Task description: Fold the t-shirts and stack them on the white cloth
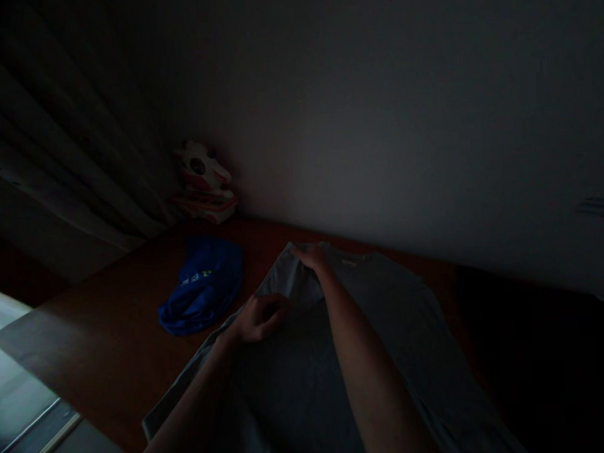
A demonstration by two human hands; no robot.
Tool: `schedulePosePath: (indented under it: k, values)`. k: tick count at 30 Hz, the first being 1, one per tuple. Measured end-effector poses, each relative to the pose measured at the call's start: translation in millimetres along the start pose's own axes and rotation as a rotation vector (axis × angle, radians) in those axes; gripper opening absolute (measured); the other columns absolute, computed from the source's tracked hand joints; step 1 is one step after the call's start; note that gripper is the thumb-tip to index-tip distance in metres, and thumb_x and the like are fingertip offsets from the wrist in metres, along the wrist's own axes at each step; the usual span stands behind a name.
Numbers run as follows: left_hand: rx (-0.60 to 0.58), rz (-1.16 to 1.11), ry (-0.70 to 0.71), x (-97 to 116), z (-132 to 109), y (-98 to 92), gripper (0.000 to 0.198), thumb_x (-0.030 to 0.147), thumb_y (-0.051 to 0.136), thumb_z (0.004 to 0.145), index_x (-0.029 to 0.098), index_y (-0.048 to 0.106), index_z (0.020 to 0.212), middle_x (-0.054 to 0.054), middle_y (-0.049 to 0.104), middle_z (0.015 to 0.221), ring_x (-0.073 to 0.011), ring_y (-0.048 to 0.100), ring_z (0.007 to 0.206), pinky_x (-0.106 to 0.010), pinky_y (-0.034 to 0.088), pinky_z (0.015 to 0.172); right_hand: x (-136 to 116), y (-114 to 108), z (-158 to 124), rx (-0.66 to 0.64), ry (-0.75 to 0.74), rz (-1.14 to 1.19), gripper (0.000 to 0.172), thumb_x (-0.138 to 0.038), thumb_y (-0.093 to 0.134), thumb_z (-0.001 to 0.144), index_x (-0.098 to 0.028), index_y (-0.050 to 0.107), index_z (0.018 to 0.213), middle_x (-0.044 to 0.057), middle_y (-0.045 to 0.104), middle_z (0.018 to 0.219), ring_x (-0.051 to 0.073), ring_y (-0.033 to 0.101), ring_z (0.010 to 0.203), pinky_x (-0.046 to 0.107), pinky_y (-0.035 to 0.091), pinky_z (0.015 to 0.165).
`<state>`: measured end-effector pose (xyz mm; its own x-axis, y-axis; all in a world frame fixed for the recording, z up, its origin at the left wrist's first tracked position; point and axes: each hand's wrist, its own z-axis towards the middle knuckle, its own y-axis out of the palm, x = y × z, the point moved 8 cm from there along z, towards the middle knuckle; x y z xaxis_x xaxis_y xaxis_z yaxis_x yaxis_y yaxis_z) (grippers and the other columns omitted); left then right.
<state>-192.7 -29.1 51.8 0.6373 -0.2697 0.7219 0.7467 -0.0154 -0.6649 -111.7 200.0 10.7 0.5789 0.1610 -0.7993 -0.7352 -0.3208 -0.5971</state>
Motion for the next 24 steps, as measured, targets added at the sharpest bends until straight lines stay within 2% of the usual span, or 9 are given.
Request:
schedulePosePath:
  k: [2, 6, 9, 13, 15, 18, 21, 24]
  values:
    - [0.013, 0.003, -0.021, -3, 0, -0.4, 0.036, 0.039, 0.049, 0.091, 0.015, 0.071, 0.108, 0.001, 0.065, 0.065, -0.0117, 0.056, 0.054, -0.023, 0.04, 0.054, 12, -2, -10, -0.082, 0.071, -0.079, 0.042, -0.054, 0.089, 0.06, -0.019, 0.071, 0.075, 0.015, 0.075, 0.087, 0.037, 0.069, 0.105, 0.043, 0.052, 0.087]
    - [0.046, 0.006, -0.047, -6, 1, -2.3, 0.036, 0.04, 0.046, 0.094, 0.017, 0.071, 0.107, 0.002, 0.066, 0.064, -0.0114, 0.056, 0.053, -0.023, 0.039, 0.053, 24, -6, -30, -0.217, 0.133, -0.183, 0.039, -0.046, 0.096, 0.045, -0.024, 0.065, 0.055, 0.004, 0.067, 0.06, 0.032, 0.071, 0.082, 0.038, 0.052, 0.072]
    - [0.153, 0.009, -0.077, -9, 0, -9.7, 0.037, 0.042, 0.044, 0.096, 0.018, 0.071, 0.107, 0.001, 0.068, 0.067, -0.0124, 0.061, 0.057, -0.022, 0.043, 0.057, 28, -9, -42, -0.262, 0.136, -0.217, 0.036, -0.037, 0.095, 0.045, -0.024, 0.062, 0.048, 0.0, 0.059, 0.048, 0.027, 0.069, 0.068, 0.034, 0.049, 0.064]
    - [0.313, 0.145, -0.195, -21, -2, -20.9, 0.037, 0.041, 0.04, 0.101, 0.021, 0.067, 0.118, -0.001, 0.075, 0.076, -0.0149, 0.069, 0.066, -0.023, 0.047, 0.064, 30, -19, -57, -0.256, 0.109, -0.215, 0.034, -0.036, 0.09, 0.055, -0.025, 0.06, 0.044, -0.002, 0.055, 0.044, 0.023, 0.066, 0.063, 0.03, 0.046, 0.06]
    - [0.3, 0.3, -0.293, -27, -3, -21.8, 0.036, 0.038, 0.04, 0.102, 0.024, 0.065, 0.123, -0.003, 0.078, 0.084, -0.0184, 0.074, 0.073, -0.025, 0.048, 0.067, 32, -24, -66, -0.255, 0.101, -0.219, 0.037, -0.039, 0.09, 0.057, -0.025, 0.059, 0.043, -0.002, 0.054, 0.044, 0.022, 0.066, 0.062, 0.03, 0.045, 0.059]
    - [0.213, 0.495, -0.38, -31, -2, -20.1, 0.036, 0.036, 0.039, 0.104, 0.026, 0.064, 0.127, -0.007, 0.08, 0.096, -0.0243, 0.076, 0.084, -0.029, 0.05, 0.071, 37, -29, -79, -0.257, 0.101, -0.223, 0.039, -0.04, 0.093, 0.053, -0.025, 0.058, 0.043, -0.003, 0.052, 0.041, 0.021, 0.063, 0.056, 0.029, 0.044, 0.056]
    - [0.149, 0.56, -0.353, -29, -1, -17.5, 0.034, 0.036, 0.04, 0.104, 0.027, 0.062, 0.129, -0.008, 0.08, 0.104, -0.0254, 0.076, 0.091, -0.03, 0.051, 0.074, 41, -34, -90, -0.215, 0.096, -0.196, 0.037, -0.041, 0.093, 0.057, -0.023, 0.062, 0.05, -0.003, 0.056, 0.043, 0.018, 0.062, 0.052, 0.027, 0.044, 0.054]
    - [0.139, 0.557, -0.32, -28, -1, -17.1, 0.033, 0.036, 0.043, 0.104, 0.027, 0.06, 0.131, -0.006, 0.08, 0.106, -0.0237, 0.076, 0.091, -0.029, 0.052, 0.075, 45, -41, -99, -0.13, 0.092, -0.168, 0.031, -0.045, 0.089, 0.066, -0.021, 0.07, 0.072, -0.002, 0.065, 0.053, 0.017, 0.065, 0.052, 0.026, 0.047, 0.055]
